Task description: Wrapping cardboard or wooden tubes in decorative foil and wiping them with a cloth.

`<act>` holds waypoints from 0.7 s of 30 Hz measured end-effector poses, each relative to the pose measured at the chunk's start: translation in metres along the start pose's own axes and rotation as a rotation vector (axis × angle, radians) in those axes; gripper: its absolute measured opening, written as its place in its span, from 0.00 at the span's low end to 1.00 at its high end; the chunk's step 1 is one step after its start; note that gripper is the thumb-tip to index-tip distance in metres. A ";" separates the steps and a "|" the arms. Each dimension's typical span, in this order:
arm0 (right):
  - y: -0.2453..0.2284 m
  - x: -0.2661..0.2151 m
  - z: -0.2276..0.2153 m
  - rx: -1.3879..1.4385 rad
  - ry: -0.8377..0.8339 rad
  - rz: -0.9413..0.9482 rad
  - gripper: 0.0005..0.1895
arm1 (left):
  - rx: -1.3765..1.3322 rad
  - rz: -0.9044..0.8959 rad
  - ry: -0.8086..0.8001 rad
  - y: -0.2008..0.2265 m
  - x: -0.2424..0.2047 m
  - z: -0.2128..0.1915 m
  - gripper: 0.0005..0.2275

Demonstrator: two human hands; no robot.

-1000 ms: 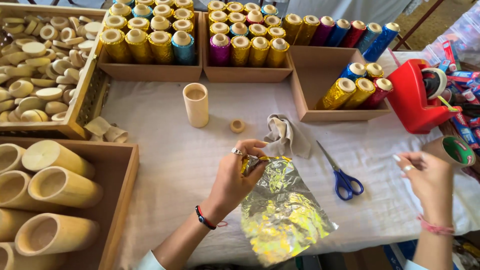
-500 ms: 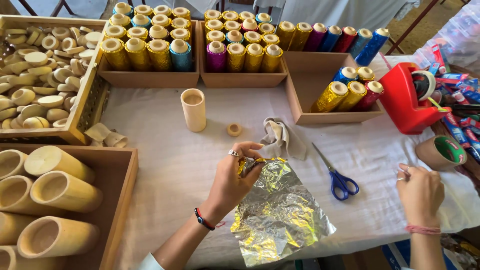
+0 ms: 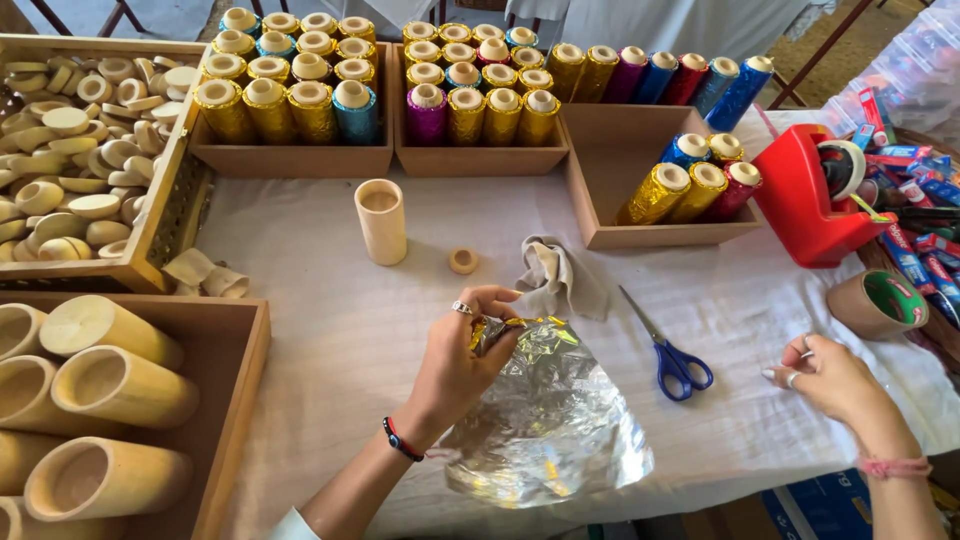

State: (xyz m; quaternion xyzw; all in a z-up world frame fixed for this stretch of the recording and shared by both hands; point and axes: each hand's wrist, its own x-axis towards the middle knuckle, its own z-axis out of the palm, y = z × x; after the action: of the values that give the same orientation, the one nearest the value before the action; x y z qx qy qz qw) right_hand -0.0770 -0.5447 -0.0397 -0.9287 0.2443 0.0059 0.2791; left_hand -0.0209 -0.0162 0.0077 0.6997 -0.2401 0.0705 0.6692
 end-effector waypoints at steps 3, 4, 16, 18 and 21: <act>0.013 0.016 -0.003 0.006 -0.073 -0.015 0.11 | 0.017 0.025 0.001 -0.001 0.000 0.001 0.17; 0.003 0.011 -0.007 -0.003 -0.086 0.029 0.10 | 0.023 0.049 0.008 -0.001 0.000 0.002 0.17; -0.027 -0.051 -0.011 0.123 0.069 0.114 0.11 | 0.040 0.073 0.014 0.002 -0.001 0.002 0.16; -0.015 -0.048 -0.012 0.336 0.062 0.036 0.10 | 0.037 0.062 0.012 0.000 -0.001 0.003 0.16; -0.018 -0.054 -0.014 0.685 -0.023 -0.114 0.12 | 0.071 0.051 0.027 -0.002 0.001 0.004 0.16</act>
State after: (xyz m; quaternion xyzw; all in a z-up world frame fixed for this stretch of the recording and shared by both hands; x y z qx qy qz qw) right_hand -0.1183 -0.5142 -0.0107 -0.7930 0.1765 -0.0816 0.5773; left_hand -0.0199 -0.0204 0.0058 0.7155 -0.2463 0.1053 0.6452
